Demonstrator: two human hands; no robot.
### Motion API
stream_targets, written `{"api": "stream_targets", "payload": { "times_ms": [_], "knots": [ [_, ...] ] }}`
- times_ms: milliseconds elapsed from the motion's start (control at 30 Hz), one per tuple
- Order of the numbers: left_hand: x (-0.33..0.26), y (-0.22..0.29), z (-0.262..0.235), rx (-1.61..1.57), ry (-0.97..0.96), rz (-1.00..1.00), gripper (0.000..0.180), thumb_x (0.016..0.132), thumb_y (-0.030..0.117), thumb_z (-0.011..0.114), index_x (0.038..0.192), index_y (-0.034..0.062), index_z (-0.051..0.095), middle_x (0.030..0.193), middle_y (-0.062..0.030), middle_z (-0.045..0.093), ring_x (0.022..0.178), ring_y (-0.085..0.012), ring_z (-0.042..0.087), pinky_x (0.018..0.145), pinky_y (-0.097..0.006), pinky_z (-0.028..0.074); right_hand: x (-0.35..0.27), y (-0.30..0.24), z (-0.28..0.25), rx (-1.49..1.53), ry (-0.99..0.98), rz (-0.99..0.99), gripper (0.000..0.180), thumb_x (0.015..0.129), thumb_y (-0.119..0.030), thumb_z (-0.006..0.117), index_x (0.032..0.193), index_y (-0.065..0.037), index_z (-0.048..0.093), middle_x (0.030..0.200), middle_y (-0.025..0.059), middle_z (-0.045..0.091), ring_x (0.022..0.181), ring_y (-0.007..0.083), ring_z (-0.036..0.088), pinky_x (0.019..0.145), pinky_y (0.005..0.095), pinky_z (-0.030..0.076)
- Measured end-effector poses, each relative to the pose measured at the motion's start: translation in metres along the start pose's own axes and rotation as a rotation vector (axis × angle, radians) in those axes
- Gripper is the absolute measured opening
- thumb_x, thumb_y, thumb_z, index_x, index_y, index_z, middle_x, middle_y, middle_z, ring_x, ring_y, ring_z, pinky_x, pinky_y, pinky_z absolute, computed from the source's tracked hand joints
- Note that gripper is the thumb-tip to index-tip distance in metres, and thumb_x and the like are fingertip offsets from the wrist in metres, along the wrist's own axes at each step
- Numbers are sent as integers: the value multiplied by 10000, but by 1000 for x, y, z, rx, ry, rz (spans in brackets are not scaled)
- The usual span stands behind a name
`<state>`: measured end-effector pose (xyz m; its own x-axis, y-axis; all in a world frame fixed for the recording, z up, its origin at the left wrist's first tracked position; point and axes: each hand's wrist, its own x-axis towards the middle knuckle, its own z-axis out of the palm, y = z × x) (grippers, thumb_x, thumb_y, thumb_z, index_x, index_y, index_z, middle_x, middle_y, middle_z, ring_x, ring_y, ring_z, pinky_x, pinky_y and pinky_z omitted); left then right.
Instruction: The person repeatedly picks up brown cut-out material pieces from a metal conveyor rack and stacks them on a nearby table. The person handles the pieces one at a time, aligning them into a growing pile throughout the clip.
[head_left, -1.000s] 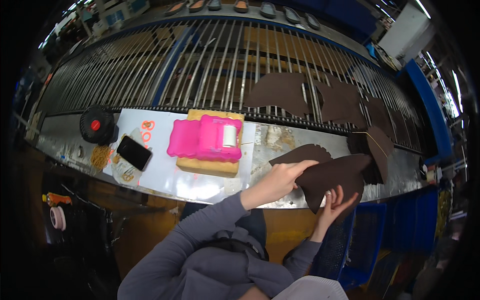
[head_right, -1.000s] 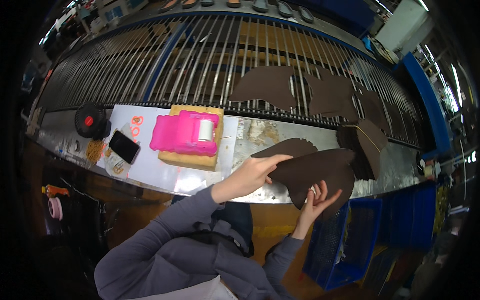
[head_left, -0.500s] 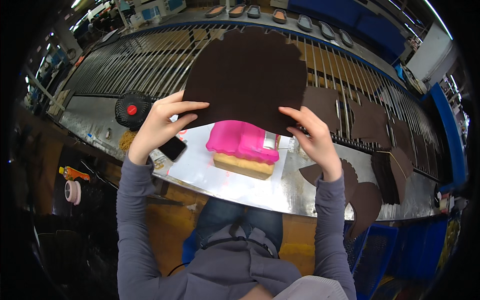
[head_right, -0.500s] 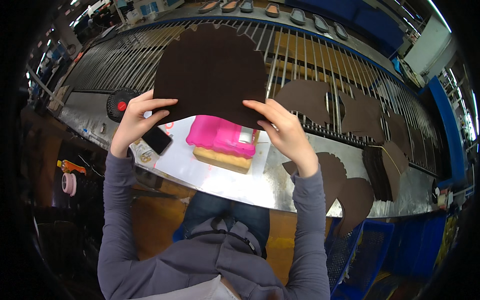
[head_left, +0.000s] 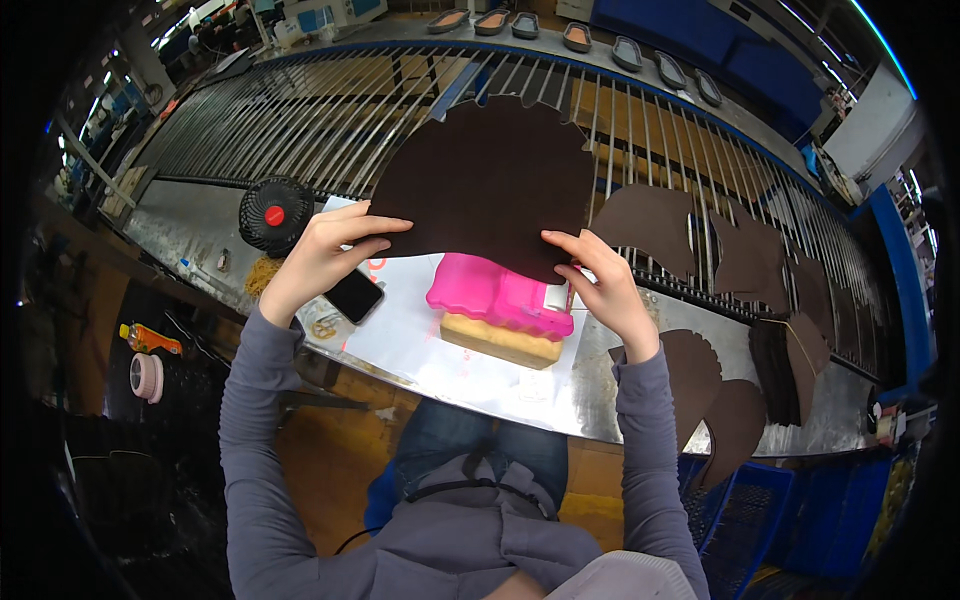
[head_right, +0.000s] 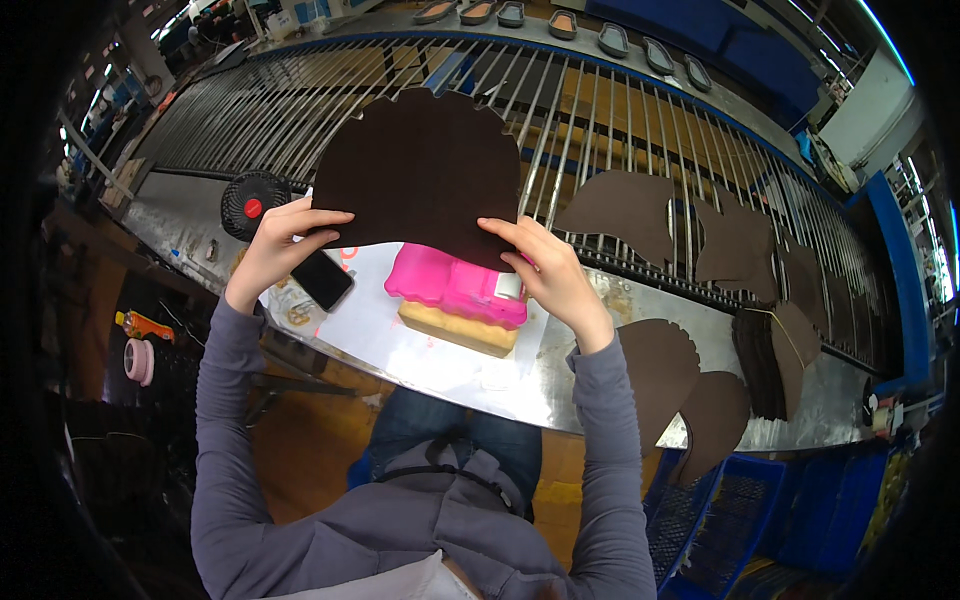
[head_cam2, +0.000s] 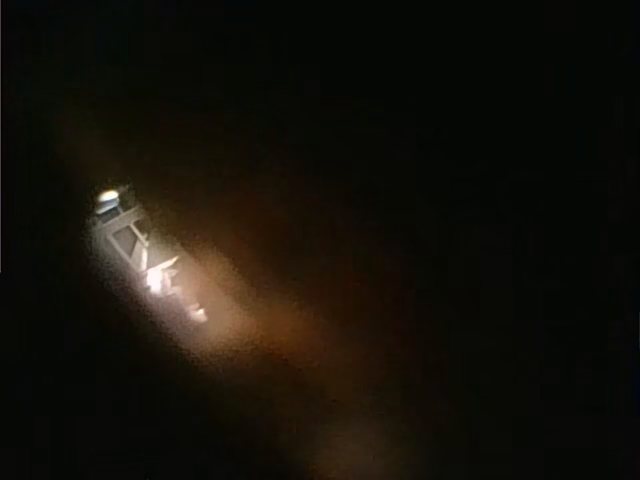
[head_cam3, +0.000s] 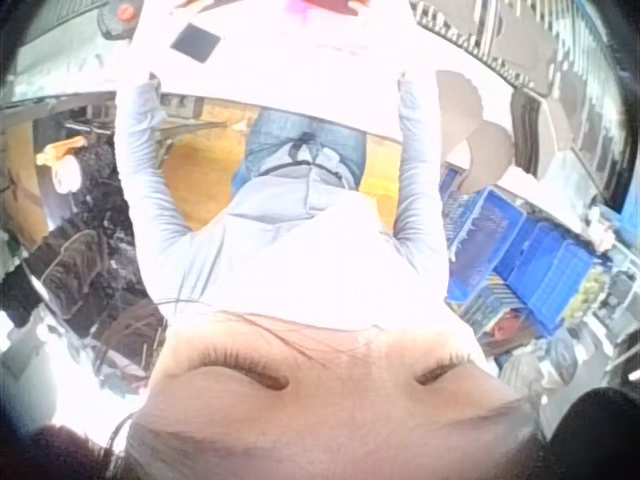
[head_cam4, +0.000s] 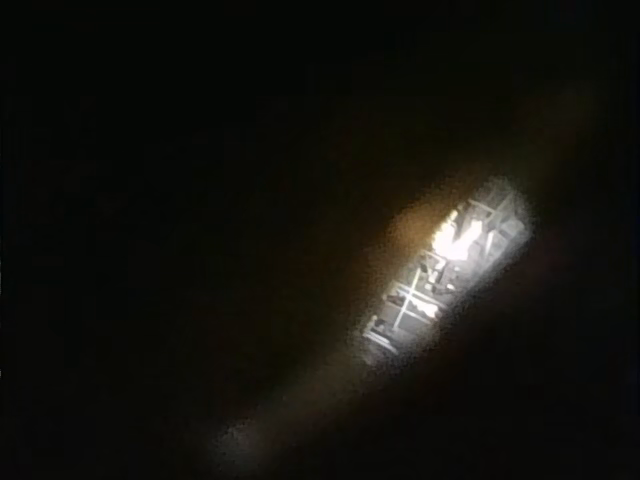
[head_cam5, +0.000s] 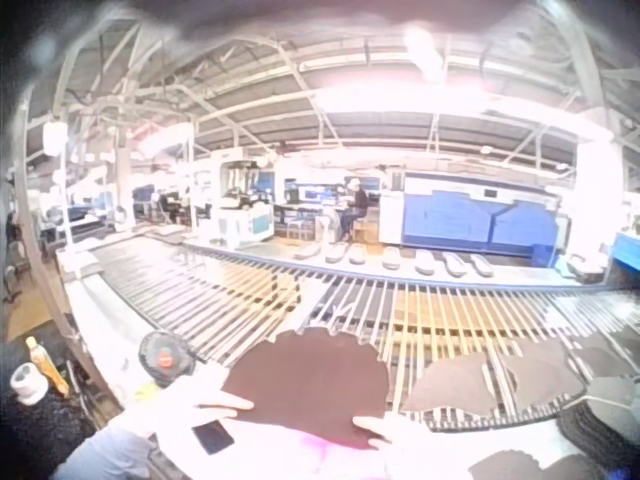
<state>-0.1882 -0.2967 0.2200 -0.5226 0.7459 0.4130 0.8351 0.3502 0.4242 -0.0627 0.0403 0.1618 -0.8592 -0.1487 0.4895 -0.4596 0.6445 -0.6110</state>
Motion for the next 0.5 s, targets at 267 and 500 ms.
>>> {"api": "stream_targets", "payload": {
  "times_ms": [267, 500],
  "knots": [
    [23, 6, 30, -149, -77, 65, 321, 808, -39, 703, 1116, 47, 724, 811, -73, 636, 715, -171, 588, 642, -299, 453, -36, 7, -13, -59, 134, 2, 457, 802, 104, 667, 1231, -53, 655, 1017, 107, 658, 893, 230, 646, 772, 293, 530],
    [61, 25, 68, -224, -178, 282, 339, 806, -40, 661, 1126, 59, 709, 940, -132, 657, 830, -331, 643, 731, -393, 514, -97, 36, -3, -11, 313, 192, 427, 824, 102, 658, 1225, -43, 655, 1145, 117, 656, 962, 194, 662, 782, 290, 556]
  ]
}}
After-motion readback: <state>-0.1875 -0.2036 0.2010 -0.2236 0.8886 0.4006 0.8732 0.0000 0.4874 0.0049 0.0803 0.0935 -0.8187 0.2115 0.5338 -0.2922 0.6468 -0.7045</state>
